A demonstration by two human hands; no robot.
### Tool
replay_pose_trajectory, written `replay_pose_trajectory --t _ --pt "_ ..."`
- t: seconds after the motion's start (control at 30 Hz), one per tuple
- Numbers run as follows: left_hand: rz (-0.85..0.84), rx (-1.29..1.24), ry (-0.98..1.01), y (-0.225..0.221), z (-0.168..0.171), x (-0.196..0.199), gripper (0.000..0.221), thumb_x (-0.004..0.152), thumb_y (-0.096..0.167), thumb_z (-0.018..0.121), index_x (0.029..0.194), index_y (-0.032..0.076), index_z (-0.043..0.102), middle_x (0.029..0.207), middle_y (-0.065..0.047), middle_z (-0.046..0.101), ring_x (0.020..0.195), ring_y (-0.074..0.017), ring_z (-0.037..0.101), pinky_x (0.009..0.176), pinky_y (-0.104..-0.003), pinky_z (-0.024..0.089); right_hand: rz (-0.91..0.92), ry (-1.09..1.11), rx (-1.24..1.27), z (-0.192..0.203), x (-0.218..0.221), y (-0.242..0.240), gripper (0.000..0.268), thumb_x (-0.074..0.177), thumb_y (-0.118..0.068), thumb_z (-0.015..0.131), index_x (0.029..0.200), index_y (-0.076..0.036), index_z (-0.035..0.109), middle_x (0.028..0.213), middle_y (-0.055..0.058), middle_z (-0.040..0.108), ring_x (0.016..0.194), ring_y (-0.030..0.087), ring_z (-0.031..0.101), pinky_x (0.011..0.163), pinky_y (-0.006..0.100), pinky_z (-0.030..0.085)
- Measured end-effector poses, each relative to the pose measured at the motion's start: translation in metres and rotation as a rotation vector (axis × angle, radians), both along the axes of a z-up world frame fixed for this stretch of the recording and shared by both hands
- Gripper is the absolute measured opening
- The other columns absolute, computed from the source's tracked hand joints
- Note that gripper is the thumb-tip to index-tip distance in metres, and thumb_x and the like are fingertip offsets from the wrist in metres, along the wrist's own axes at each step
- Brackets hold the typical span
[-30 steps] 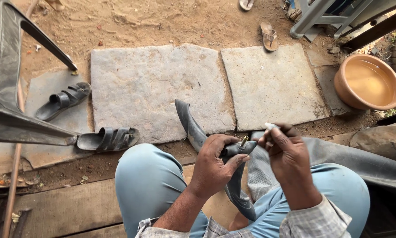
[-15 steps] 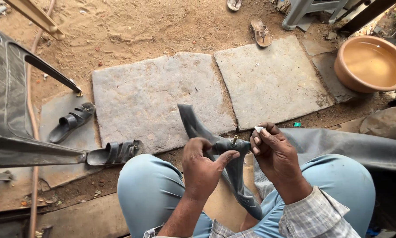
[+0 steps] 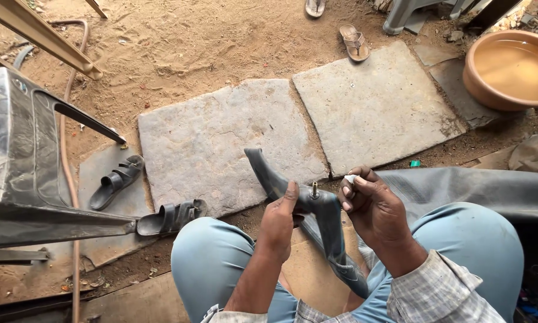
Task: The recorder is repairing a punctured motorcycle inner tube by cleaning the surface and applying a patch.
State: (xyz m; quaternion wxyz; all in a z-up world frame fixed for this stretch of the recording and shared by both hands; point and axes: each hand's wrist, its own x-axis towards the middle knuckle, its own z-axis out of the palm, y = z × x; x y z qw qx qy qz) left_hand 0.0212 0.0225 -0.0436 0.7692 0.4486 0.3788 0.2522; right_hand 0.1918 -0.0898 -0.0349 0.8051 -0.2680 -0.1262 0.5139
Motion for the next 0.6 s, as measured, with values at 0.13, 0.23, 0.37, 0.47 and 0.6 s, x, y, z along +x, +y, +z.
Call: replay_pose_trajectory --t 0.13,0.23,0.37,0.47,0.6 --pt "-0.036 -0.058 0.048 0.004 0.003 0.009 0.052 0.1 0.047 0.058 0.096 -0.001 0.077 0.087 -0.004 0.073 0.079 -0.0114 0.061 0.075 -0.027 0.05 -0.016 -0.028 0.022 0.001 0.005 -0.002 0.014 0.103 -0.011 0.055 0.109 -0.003 0.063 0.09 0.012 0.064 0.078 0.022 0.058 0.071 0.031 0.049" --pt "-0.063 0.133 0.16 0.009 0.02 0.016 0.049 0.1 0.045 0.059 0.095 0.0 0.077 0.086 -0.004 0.073 0.08 -0.0107 0.063 0.077 -0.025 0.051 -0.041 -0.033 0.02 0.001 0.009 -0.003 0.014 0.103 -0.012 0.055 0.11 -0.003 0.063 0.09 0.012 0.064 0.078 0.022 0.058 0.071 0.032 0.049" --pt "-0.116 0.217 0.256 0.022 0.02 0.019 0.048 0.103 0.041 0.059 0.092 -0.003 0.076 0.083 -0.006 0.069 0.078 -0.013 0.059 0.075 -0.028 0.049 -0.03 -0.004 0.046 0.0 0.01 -0.006 0.015 0.103 -0.012 0.055 0.11 -0.002 0.063 0.09 0.012 0.064 0.078 0.022 0.058 0.071 0.032 0.048" --pt "-0.128 0.081 0.068 0.024 0.012 0.024 0.038 0.102 0.027 0.061 0.092 -0.006 0.075 0.086 -0.007 0.069 0.081 -0.0154 0.058 0.078 -0.03 0.049 -0.037 -0.008 0.042 0.005 0.01 -0.005 0.015 0.102 -0.012 0.056 0.111 -0.002 0.063 0.09 0.012 0.064 0.078 0.022 0.058 0.072 0.032 0.049" --pt "-0.037 -0.017 -0.192 0.015 0.011 0.032 0.024 0.098 0.015 0.059 0.101 -0.003 0.073 0.096 -0.005 0.073 0.09 -0.0125 0.063 0.087 -0.025 0.05 -0.045 -0.011 0.028 0.0 0.014 -0.006 0.014 0.102 -0.011 0.056 0.11 -0.001 0.063 0.091 0.012 0.065 0.081 0.023 0.062 0.075 0.034 0.052"
